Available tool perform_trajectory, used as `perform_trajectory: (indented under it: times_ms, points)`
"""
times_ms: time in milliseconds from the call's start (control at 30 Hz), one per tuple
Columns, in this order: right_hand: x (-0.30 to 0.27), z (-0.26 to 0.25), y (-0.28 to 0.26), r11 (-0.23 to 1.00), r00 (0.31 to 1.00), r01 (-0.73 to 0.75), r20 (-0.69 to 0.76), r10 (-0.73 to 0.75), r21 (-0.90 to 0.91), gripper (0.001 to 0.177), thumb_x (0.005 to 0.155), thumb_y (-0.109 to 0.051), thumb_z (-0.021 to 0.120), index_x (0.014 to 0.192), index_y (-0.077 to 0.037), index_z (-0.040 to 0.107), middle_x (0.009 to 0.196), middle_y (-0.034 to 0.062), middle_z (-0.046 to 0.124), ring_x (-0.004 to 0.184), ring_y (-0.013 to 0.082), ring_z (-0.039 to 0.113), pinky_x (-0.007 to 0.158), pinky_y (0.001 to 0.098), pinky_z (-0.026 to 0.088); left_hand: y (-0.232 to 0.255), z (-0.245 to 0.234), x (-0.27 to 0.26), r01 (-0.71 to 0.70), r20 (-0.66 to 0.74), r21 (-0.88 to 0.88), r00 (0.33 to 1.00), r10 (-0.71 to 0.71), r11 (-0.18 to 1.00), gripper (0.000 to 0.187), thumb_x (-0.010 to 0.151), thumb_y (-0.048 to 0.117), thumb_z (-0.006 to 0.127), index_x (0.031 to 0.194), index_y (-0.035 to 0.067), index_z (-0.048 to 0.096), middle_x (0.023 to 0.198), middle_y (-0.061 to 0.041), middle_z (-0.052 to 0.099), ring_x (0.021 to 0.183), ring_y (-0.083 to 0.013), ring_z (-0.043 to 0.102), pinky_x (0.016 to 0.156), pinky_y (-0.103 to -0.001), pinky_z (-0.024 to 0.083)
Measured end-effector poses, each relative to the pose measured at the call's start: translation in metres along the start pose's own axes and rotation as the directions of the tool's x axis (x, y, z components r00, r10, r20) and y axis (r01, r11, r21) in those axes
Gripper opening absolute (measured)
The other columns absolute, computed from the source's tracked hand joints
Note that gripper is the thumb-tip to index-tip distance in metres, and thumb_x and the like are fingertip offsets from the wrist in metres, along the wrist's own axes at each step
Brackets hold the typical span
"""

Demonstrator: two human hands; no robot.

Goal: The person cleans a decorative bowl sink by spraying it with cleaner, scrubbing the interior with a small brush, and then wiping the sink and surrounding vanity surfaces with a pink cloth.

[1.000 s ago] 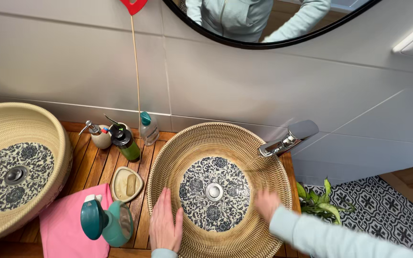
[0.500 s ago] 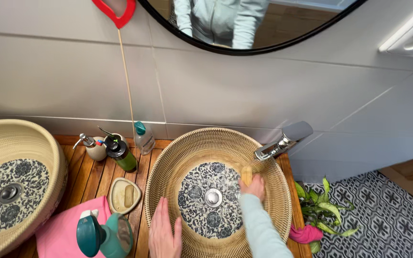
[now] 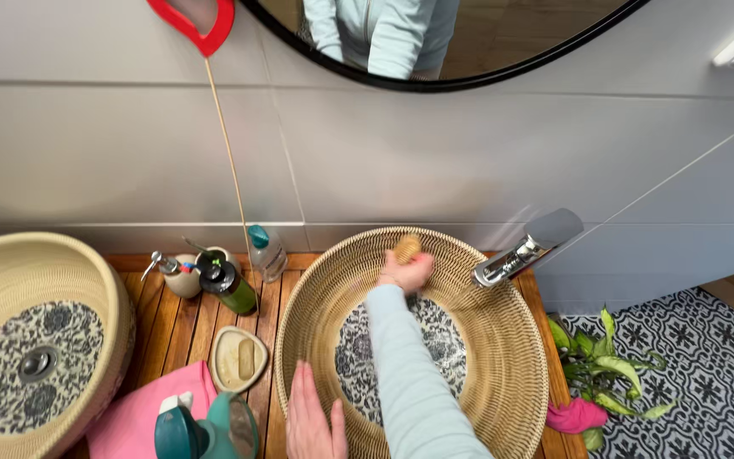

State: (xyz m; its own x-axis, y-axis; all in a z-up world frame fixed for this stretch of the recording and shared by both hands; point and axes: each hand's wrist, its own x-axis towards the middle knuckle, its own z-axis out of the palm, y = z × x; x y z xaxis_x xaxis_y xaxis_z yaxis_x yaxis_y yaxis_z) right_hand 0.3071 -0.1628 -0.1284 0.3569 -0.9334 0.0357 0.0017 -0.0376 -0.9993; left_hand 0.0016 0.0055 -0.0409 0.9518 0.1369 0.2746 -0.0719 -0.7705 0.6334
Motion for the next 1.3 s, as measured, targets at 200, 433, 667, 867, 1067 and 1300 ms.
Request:
perform_trajectory:
  times_ms: [200,433,667,867,1067,1300]
  points:
    - [-0.093,-0.042,-0.052,0.999,0.795,0.038,0.606,-0.034,0.008,0.04,0.072,-0.013,0.082,0.096,-0.006,0.051,0.102,0.0079,0.056,0.091,0.0238,0.058,0.076,0.0399,0.051,0.004,-0.004,0.002,-0.014,-0.021,-0.045,1.0,0.013,0.999,0.073,0.098,0.038,0.043,0.156,-0.004,0.026,0.161,-0.025,0.031,0.146,-0.0402,0.035,0.118,-0.049,0.029]
    - [-0.019,-0.039,-0.053,0.9,0.895,0.289,0.426,-0.132,-0.327,0.053,0.059,-0.007,0.095,0.095,-0.006,0.056,0.096,0.0062,0.062,0.084,0.0232,0.064,0.078,0.0383,0.057,0.01,-0.007,0.003,0.062,-0.121,-0.008,0.991,-0.062,0.998,0.077,0.097,0.034,0.043,0.158,-0.006,0.018,0.165,-0.027,0.021,0.149,-0.0437,0.029,0.119,-0.053,0.024]
    - [-0.094,-0.049,-0.062,0.881,0.666,0.42,0.733,-0.136,-0.218,0.051,0.059,-0.008,0.094,0.094,-0.006,0.057,0.096,0.0083,0.063,0.085,0.025,0.064,0.077,0.039,0.059,0.024,-0.019,-0.003,0.078,-0.208,-0.244,0.969,-0.131,0.967,0.075,0.104,0.038,0.036,0.16,-0.005,0.014,0.168,-0.029,0.016,0.153,-0.0454,0.024,0.123,-0.052,0.023]
    - [-0.144,-0.119,-0.09,0.731,0.05,-0.599,0.897,0.44,-0.325,0.022,0.086,-0.013,0.069,0.102,-0.005,0.055,0.117,0.0102,0.055,0.11,0.0279,0.066,0.087,0.048,0.064,0.032,-0.026,-0.007,0.084,-0.378,-0.259,0.908,-0.181,0.962,0.077,0.107,0.046,0.027,0.161,-0.007,0.013,0.168,-0.031,0.015,0.155,-0.0469,0.021,0.126,-0.052,0.018]
    - [-0.11,-0.214,-0.108,0.838,-0.573,0.408,0.817,-0.074,0.362,0.047,0.067,-0.018,0.085,0.104,-0.002,0.061,0.102,0.01,0.064,0.099,0.0266,0.065,0.091,0.0413,0.058,0.039,-0.028,-0.014,0.182,-0.467,-0.343,0.818,-0.335,0.922,0.079,0.106,0.052,0.02,0.162,-0.004,0.02,0.169,-0.029,0.021,0.156,-0.0447,0.026,0.128,-0.052,0.018]
    - [-0.139,-0.146,-0.102,0.874,0.006,-0.418,0.962,0.274,-0.247,0.043,0.07,-0.013,0.088,0.103,-0.004,0.06,0.102,0.0024,0.061,0.1,0.0199,0.069,0.084,0.0371,0.065,0.047,-0.029,-0.036,0.145,-0.429,-0.385,0.846,-0.315,0.912,0.069,0.109,0.045,0.023,0.16,-0.003,0.027,0.165,-0.026,0.031,0.154,-0.042,0.031,0.127,-0.047,0.021]
